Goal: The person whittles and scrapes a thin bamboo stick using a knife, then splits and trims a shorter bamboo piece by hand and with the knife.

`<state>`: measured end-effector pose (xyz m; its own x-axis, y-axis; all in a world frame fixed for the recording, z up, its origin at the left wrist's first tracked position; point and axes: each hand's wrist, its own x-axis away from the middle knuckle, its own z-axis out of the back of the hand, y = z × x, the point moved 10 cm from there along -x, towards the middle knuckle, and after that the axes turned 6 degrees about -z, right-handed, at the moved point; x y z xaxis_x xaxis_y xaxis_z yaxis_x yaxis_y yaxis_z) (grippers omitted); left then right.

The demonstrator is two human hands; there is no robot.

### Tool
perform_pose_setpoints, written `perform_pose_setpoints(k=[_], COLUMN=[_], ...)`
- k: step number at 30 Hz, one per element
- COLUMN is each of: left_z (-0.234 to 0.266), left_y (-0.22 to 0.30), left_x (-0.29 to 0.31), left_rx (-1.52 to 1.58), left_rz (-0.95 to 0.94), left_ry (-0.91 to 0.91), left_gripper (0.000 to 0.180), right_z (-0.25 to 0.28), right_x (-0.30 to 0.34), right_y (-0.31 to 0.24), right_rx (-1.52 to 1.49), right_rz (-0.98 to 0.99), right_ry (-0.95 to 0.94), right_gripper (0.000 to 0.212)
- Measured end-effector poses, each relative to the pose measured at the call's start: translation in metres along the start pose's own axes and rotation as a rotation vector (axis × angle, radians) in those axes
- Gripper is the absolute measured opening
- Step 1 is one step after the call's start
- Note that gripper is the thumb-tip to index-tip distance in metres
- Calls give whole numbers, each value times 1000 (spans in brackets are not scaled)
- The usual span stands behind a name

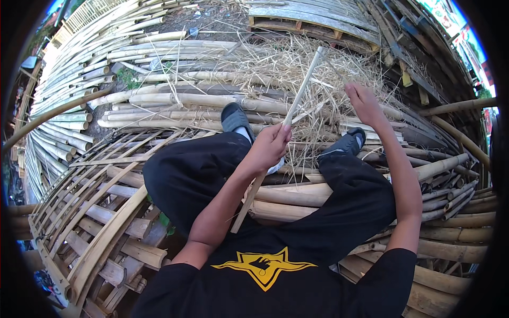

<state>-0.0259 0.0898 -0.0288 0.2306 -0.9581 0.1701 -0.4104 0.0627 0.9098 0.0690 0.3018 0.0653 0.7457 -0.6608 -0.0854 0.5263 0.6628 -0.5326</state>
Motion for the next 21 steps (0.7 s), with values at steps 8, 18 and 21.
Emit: perform_pose_setpoints(k=[8, 18, 21], left_z=[-1, -2, -8], left_y=[6, 16, 0], left_x=[3, 5, 5], left_rx=[-7, 108, 125], left_rz=[29, 70, 109], left_ry=[-21, -59, -82], left_gripper=[30, 30, 30], right_z=[-61, 47, 21], right_x=[24, -15, -16], right_y=[-79, 159, 102], right_rx=[165, 332, 54], right_rz=[306, -308, -69], right_ry=[-223, 252, 300], right_gripper=[34, 43, 47])
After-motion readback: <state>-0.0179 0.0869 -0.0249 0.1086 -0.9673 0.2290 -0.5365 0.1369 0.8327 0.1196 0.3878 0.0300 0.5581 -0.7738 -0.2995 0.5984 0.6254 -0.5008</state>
